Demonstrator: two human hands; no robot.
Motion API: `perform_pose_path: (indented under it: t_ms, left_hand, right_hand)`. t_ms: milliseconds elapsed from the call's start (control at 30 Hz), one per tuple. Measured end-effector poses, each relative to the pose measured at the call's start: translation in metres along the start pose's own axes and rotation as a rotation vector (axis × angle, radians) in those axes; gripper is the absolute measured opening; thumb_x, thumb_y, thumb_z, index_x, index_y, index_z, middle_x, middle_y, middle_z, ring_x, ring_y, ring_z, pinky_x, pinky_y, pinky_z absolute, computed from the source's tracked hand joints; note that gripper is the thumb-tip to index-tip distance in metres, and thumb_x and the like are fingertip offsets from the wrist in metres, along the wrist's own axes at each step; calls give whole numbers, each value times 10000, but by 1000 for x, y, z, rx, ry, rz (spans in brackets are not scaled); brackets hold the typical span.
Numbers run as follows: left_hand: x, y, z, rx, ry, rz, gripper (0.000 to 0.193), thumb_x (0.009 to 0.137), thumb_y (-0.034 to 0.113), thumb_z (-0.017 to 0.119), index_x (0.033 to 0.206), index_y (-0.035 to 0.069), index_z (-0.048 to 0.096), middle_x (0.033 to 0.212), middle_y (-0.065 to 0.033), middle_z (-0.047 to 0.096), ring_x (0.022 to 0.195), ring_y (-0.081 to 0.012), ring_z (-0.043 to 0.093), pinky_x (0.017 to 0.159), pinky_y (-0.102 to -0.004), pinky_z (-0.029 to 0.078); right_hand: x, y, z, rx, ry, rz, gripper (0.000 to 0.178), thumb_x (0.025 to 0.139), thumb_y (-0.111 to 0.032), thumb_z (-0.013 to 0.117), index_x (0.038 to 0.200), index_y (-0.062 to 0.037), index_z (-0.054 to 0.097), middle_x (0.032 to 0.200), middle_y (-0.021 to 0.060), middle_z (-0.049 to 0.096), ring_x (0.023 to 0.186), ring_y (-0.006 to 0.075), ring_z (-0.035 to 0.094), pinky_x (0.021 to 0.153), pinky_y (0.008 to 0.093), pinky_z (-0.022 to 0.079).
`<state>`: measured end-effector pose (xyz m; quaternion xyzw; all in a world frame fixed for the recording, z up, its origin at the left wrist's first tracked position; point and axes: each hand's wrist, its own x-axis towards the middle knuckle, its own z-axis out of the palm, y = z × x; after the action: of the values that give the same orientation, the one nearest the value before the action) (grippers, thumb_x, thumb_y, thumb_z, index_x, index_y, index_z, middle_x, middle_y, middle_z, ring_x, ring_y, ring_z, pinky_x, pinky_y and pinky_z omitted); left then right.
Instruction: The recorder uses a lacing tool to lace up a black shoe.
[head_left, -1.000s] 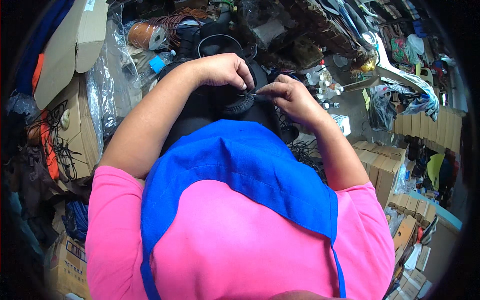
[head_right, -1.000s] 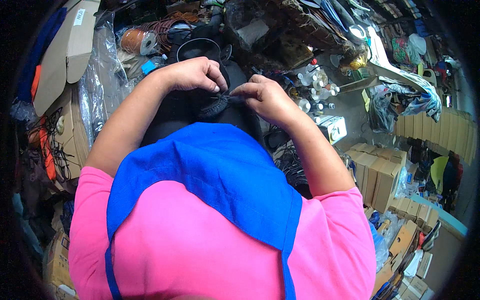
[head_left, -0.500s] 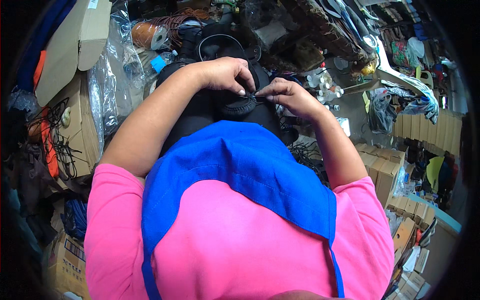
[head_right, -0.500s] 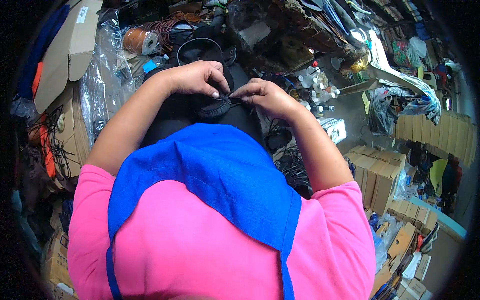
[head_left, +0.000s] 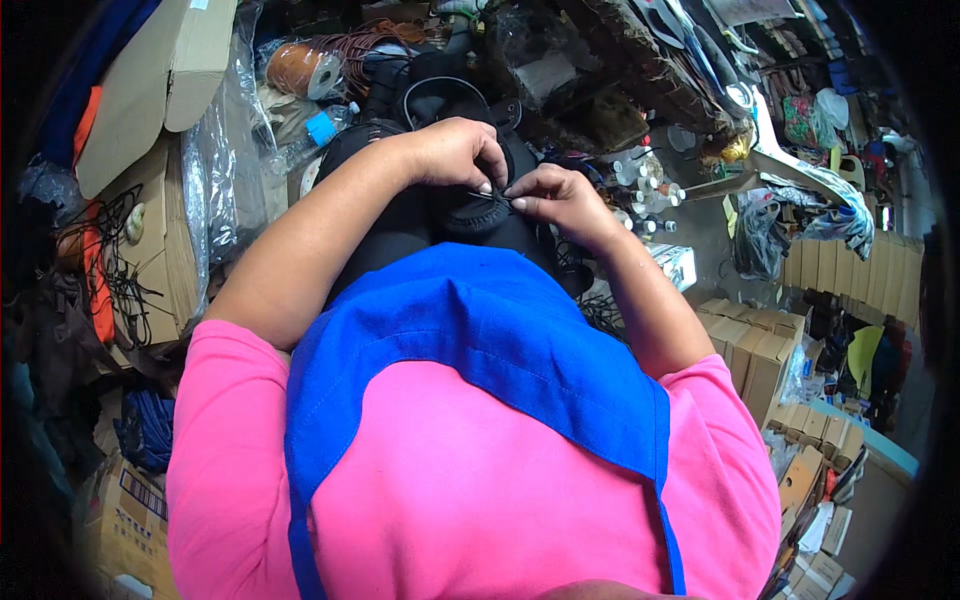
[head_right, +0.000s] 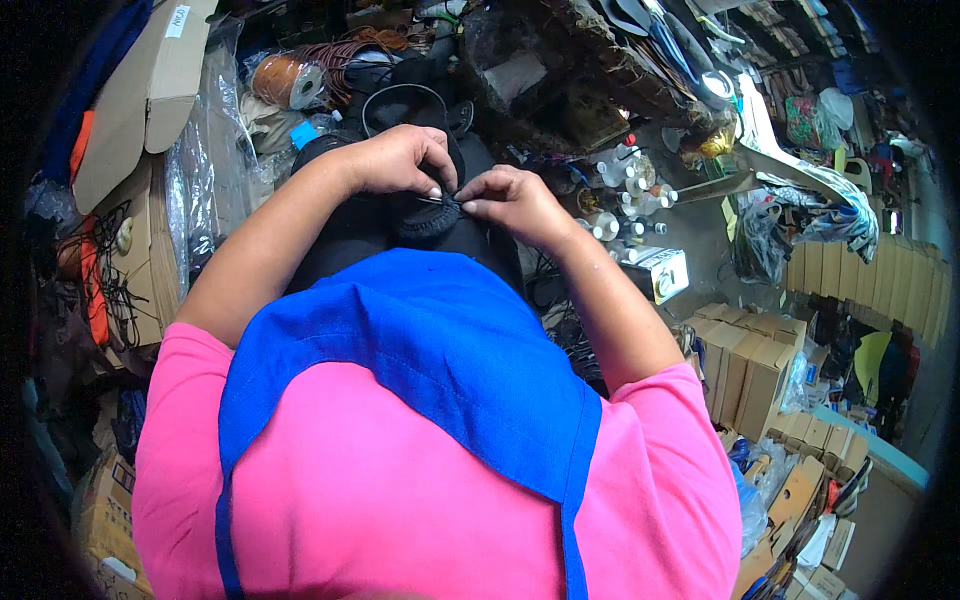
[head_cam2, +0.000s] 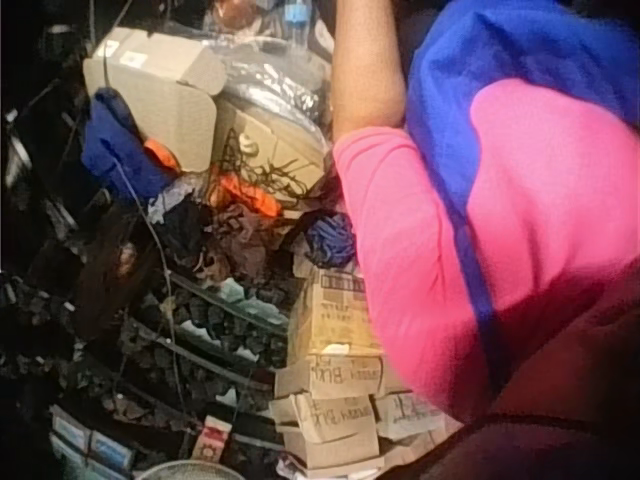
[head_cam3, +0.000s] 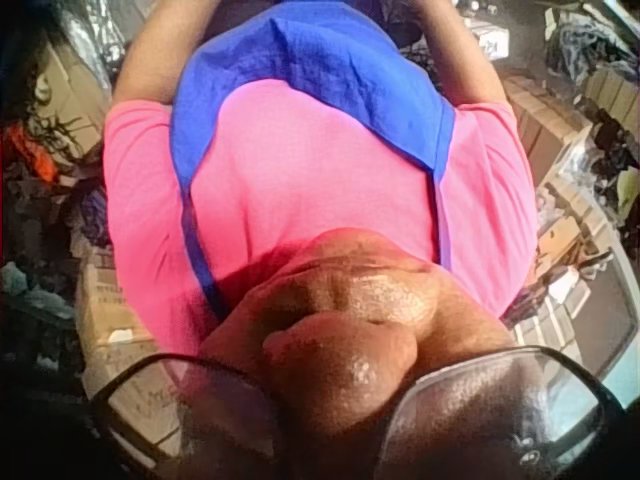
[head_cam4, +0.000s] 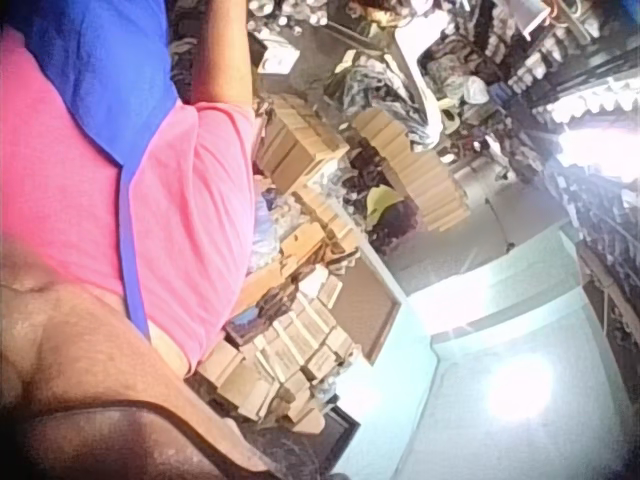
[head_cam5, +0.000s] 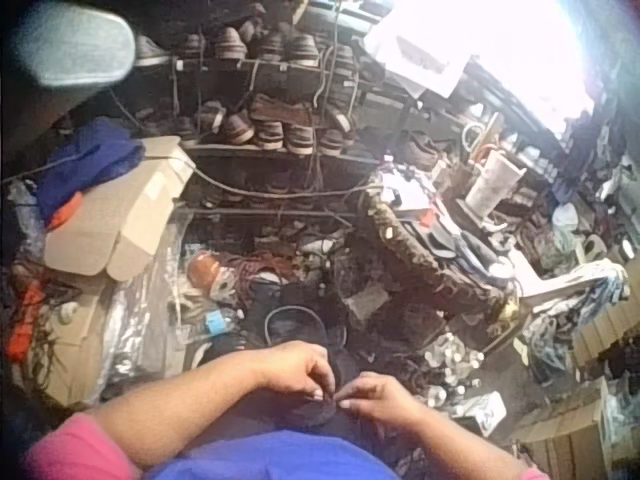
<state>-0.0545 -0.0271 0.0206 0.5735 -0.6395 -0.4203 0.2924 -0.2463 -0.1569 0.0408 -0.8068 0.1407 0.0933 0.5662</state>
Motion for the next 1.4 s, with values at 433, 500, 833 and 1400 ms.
perform_pose_path:
  t_ms: [433, 500, 833, 1400]
  left_hand:
    - [-83, 47, 32, 106, 703, -109, 513, 714, -204, 418, 1111, 53, 615, 1001, -114, 472, 802, -176, 584, 751, -276, 484]
    - [-89, 49, 44, 63, 706, -107, 416, 738, -160, 507, 1063, 60, 645, 927, -96, 513, 772, -190, 588, 729, -278, 487]
    - [-77, 36, 60, 690, 752, -146, 138, 749, 116, 697, 885, 142, 704, 743, -19, 515, 809, -193, 535, 783, -354, 332]
    - [-60, 26, 58, 458, 701, -82, 223, 706, 99, 715, 883, 232, 739, 717, 21, 466, 781, -164, 494, 772, -339, 316]
  right_hand:
    - [-33, -11, 22, -695, 221, -230, 459, 681, -21, 634, 1119, -157, 657, 802, 90, 520, 827, 274, 531, 796, 379, 388]
    - [-37, -13, 31, -785, 285, -260, 422, 706, -32, 625, 1111, -144, 660, 800, 88, 519, 825, 267, 538, 827, 397, 377]
    - [-20, 1, 0, -352, 83, -39, 321, 790, -72, 643, 1055, -240, 713, 815, 49, 568, 872, 205, 562, 836, 342, 425]
    - [6, 1, -20, -267, -87, -41, 260, 811, 0, 592, 1001, -119, 724, 821, 13, 518, 859, 145, 502, 809, 265, 421]
